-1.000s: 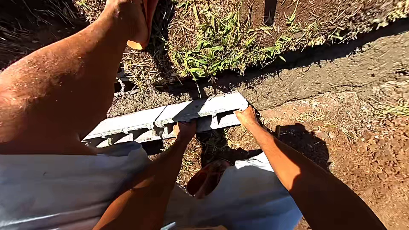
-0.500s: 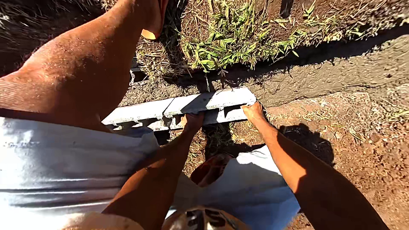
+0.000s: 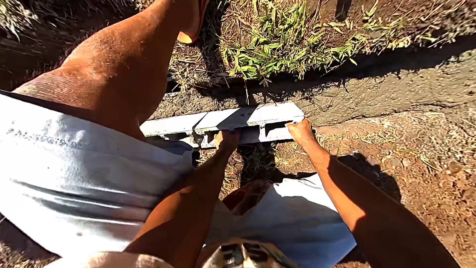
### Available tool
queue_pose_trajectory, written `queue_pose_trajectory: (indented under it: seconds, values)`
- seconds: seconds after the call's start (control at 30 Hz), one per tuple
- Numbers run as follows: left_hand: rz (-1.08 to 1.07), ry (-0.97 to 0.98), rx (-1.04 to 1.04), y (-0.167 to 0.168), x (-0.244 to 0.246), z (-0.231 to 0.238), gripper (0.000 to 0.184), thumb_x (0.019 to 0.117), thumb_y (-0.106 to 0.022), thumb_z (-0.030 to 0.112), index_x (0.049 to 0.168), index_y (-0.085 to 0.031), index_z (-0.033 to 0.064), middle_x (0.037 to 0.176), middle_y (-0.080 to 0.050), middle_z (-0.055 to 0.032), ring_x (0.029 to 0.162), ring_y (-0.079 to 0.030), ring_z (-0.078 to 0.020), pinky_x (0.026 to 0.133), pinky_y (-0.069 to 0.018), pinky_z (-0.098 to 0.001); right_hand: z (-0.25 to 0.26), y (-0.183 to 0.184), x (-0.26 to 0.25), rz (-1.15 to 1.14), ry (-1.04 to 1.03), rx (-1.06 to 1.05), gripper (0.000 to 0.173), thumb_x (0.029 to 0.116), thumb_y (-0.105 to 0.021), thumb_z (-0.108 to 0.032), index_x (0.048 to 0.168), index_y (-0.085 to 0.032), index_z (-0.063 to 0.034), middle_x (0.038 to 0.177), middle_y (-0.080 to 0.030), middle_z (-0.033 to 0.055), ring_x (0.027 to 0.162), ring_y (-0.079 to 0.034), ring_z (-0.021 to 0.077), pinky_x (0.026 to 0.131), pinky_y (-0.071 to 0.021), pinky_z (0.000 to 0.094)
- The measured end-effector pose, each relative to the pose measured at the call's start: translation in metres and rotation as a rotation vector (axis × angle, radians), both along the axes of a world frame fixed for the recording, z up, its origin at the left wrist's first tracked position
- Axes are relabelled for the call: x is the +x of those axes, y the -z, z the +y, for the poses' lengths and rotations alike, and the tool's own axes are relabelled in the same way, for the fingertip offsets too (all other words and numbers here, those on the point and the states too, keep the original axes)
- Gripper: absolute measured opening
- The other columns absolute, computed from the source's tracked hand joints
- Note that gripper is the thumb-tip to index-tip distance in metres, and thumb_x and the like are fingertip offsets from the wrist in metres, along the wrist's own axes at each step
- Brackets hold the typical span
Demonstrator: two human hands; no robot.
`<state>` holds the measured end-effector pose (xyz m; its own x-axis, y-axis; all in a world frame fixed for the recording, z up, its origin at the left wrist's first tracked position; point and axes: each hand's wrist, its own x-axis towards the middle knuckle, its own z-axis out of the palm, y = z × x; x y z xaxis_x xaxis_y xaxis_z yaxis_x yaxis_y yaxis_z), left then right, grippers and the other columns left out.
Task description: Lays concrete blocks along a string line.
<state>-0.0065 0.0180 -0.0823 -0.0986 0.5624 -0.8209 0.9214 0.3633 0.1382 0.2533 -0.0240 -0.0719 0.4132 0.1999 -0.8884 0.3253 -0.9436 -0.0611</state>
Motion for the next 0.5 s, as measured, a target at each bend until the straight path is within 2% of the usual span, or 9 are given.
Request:
queue_pose_trajectory:
  seconds: [0.2, 0.27, 0.33, 0.5]
  values:
    - [-0.102, 0.057, 0.068, -0.011, 0.001, 0.008, 0.047, 0.1029, -0.061, 0.039, 0.129, -0.064, 0.0, 0.129, -0.066, -0.0251, 0.127, -0.06, -0.0397, 0.106, -0.0436, -0.0625, 0.0, 0.007, -0.001, 0.028, 0.012, 0.004, 0.055, 0.0926, -0.074, -0.035, 0.125, -0.062, 0.0078, 0.124, -0.065, 0.0295, 0.122, -0.062, 0.0439, 0.101, -0.0478, 0.0646]
    - [-0.102, 0.076, 0.043, -0.019, 0.005, 0.012, 0.047, 0.1043, -0.059, 0.039, 0.131, -0.064, 0.0007, 0.13, -0.065, -0.025, 0.128, -0.059, -0.0393, 0.106, -0.0433, -0.0626, 0.001, 0.006, -0.001, 0.032, 0.025, 0.009, 0.053, 0.0924, -0.074, -0.035, 0.124, -0.063, 0.007, 0.124, -0.065, 0.0292, 0.122, -0.062, 0.0436, 0.101, -0.0478, 0.0648]
    - [-0.036, 0.104, 0.002, -0.018, 0.005, 0.015, 0.05, 0.1043, -0.055, 0.045, 0.13, -0.064, 0.003, 0.128, -0.066, -0.0248, 0.124, -0.061, -0.0411, 0.101, -0.0454, -0.0656, 0.002, 0.004, 0.0, 0.032, 0.023, 0.008, 0.051, 0.0928, -0.073, -0.035, 0.122, -0.064, 0.0063, 0.123, -0.066, 0.0288, 0.12, -0.062, 0.0435, 0.099, -0.0483, 0.065]
    - [-0.014, 0.098, -0.025, -0.013, 0.0, 0.011, 0.052, 0.1026, -0.057, 0.049, 0.128, -0.066, 0.0042, 0.125, -0.067, -0.0244, 0.122, -0.061, -0.043, 0.099, -0.0446, -0.069, -0.002, 0.002, -0.001, 0.041, 0.04, 0.02, 0.051, 0.0929, -0.073, -0.035, 0.122, -0.064, 0.0052, 0.122, -0.066, 0.0279, 0.12, -0.063, 0.0433, 0.098, -0.0486, 0.0651]
